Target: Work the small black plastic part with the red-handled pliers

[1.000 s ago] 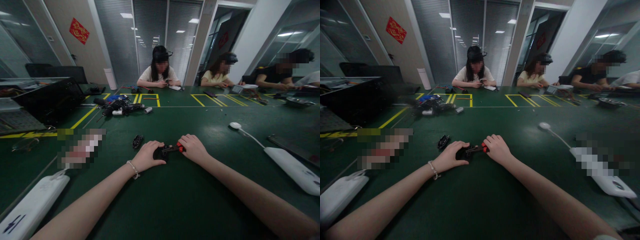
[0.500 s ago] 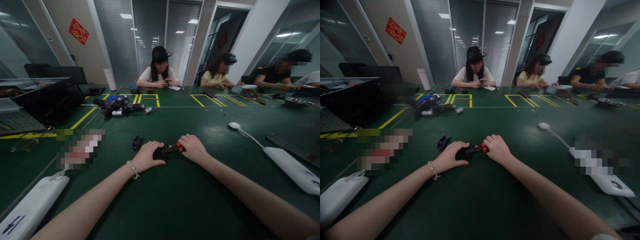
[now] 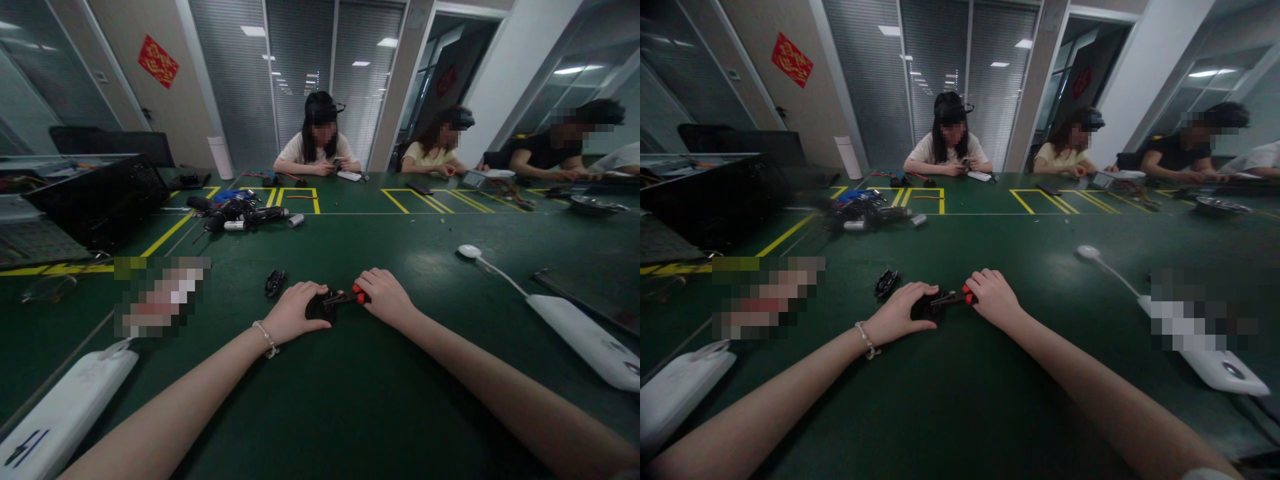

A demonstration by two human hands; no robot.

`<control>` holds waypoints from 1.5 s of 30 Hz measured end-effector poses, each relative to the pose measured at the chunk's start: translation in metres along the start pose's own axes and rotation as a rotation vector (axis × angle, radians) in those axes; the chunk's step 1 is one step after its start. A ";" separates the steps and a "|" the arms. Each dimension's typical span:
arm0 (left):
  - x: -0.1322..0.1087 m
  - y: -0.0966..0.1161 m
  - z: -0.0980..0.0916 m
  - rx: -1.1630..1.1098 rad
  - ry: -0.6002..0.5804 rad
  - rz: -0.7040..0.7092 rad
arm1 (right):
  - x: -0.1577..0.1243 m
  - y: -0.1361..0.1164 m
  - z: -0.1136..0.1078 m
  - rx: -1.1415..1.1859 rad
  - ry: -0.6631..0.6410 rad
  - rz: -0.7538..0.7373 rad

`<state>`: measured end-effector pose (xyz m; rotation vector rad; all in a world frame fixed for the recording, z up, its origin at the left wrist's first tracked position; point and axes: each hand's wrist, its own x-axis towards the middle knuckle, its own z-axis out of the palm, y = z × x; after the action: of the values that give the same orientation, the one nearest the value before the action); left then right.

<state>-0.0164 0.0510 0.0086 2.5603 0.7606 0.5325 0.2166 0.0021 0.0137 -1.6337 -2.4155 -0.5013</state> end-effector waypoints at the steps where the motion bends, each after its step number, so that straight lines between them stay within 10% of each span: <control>1: 0.000 0.000 0.000 0.001 0.006 0.005 | 0.000 0.000 0.000 -0.003 0.001 0.000; 45: 0.000 -0.001 0.000 0.016 -0.004 0.003 | -0.001 -0.002 -0.003 -0.009 0.005 0.022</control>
<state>-0.0168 0.0512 0.0078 2.5763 0.7629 0.5241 0.2152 -0.0004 0.0154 -1.6589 -2.3918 -0.5131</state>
